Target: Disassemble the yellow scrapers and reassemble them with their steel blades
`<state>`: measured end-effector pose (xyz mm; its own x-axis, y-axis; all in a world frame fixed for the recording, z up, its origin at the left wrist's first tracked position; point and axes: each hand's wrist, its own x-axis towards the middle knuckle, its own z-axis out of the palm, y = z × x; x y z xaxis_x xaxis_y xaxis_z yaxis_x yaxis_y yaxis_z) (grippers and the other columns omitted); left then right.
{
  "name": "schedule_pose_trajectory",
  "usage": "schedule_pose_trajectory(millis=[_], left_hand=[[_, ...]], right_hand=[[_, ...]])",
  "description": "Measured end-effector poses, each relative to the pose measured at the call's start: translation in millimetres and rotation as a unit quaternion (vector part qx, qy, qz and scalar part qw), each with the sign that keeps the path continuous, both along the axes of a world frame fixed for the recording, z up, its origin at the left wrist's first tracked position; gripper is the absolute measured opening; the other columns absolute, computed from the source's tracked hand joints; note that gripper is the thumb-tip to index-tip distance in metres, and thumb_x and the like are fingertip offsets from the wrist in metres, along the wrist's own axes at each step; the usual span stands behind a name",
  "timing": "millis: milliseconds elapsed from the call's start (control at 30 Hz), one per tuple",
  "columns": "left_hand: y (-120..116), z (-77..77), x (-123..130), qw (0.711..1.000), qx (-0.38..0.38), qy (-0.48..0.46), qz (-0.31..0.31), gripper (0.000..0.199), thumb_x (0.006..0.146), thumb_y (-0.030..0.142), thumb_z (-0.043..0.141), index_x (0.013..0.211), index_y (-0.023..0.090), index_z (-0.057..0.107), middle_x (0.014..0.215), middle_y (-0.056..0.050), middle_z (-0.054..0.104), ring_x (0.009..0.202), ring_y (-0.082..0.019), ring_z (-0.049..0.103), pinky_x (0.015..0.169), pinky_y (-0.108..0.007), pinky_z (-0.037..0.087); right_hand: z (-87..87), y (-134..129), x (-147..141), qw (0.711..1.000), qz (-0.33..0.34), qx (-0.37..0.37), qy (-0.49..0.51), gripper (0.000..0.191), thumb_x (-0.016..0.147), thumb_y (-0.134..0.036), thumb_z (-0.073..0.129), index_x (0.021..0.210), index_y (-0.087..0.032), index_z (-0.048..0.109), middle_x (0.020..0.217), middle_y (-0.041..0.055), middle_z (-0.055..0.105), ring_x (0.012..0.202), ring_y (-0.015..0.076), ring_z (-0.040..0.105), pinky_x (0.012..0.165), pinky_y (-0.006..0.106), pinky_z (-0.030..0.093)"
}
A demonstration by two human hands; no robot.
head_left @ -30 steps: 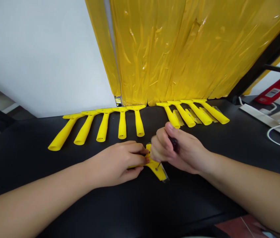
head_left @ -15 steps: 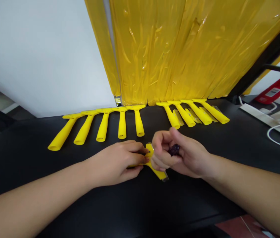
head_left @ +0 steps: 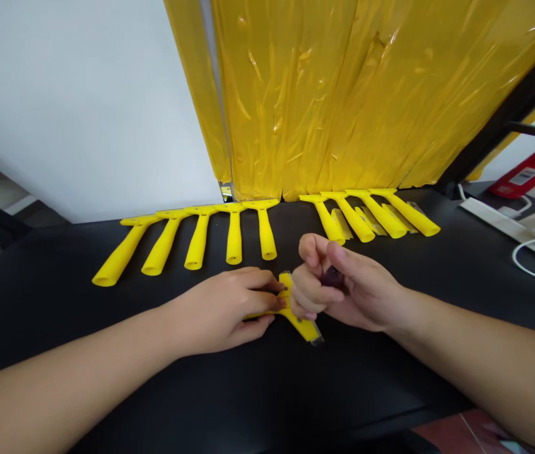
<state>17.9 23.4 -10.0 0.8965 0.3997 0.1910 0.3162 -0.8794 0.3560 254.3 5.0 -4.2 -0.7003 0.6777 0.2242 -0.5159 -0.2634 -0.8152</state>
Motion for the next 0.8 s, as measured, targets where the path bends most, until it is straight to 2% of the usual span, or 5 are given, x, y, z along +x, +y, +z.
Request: schedule_pose_trajectory(millis=[200, 400, 600, 700, 800], left_hand=[[-1.0, -1.7, -2.1, 1.0, -0.012, 0.001, 0.011, 0.021, 0.097, 0.018, 0.062, 0.112, 0.022, 0.077, 0.112, -0.007, 0.067, 0.099, -0.019, 0.07, 0.09, -0.03, 0.059], [-0.6, -0.6, -1.2, 1.0, -0.009, 0.002, 0.003, 0.025, 0.097, 0.017, 0.061, 0.117, 0.022, 0.076, 0.114, -0.008, 0.068, 0.102, -0.019, 0.07, 0.092, -0.031, 0.059], [-0.5, 0.2, -0.4, 1.0, -0.008, 0.004, 0.009, 0.021, 0.097, 0.018, 0.061, 0.11, 0.021, 0.077, 0.112, -0.008, 0.068, 0.1, -0.02, 0.071, 0.09, -0.031, 0.06], [-0.7, 0.5, -0.4, 1.0, -0.009, -0.006, 0.011, 0.02, 0.095, 0.017, 0.063, 0.109, 0.022, 0.076, 0.117, -0.008, 0.068, 0.104, -0.02, 0.071, 0.092, -0.031, 0.06], [-0.2, 0.8, -0.7, 1.0, -0.018, -0.009, 0.013, 0.016, 0.095, 0.017, 0.063, 0.104, 0.021, 0.076, 0.114, -0.008, 0.068, 0.1, -0.019, 0.071, 0.089, -0.03, 0.061]], right_hand=[[-1.4, 1.9, -0.9, 0.999, -0.023, -0.016, 0.024, 0.036, 0.096, -0.041, 0.074, 0.085, -0.021, 0.047, 0.095, -0.0023, 0.052, 0.072, 0.0099, 0.051, 0.073, 0.031, 0.049], [-5.8, 8.6, 3.7, 1.0, 0.0, 0.023, -0.004, 0.031, 0.097, -0.043, 0.073, 0.087, -0.018, 0.058, 0.081, -0.0023, 0.051, 0.077, 0.0133, 0.056, 0.076, 0.03, 0.048], [-5.2, 4.7, 1.6, 0.998, 0.039, 0.056, -0.009, 0.049, 0.109, -0.057, 0.042, 0.085, -0.019, 0.061, 0.057, -0.0087, 0.033, 0.056, 0.0122, 0.034, 0.072, 0.033, 0.043], [-3.2, 0.5, 2.0, 0.997, 0.045, 0.056, -0.016, 0.039, 0.103, -0.062, 0.054, 0.103, -0.024, 0.053, 0.062, -0.0109, 0.03, 0.056, 0.0115, 0.027, 0.068, 0.03, 0.038], [-1.2, -0.3, 3.8, 0.998, 0.034, 0.054, -0.013, 0.03, 0.102, -0.052, 0.062, 0.1, -0.026, 0.046, 0.068, -0.0099, 0.033, 0.059, 0.0112, 0.028, 0.072, 0.031, 0.041]])
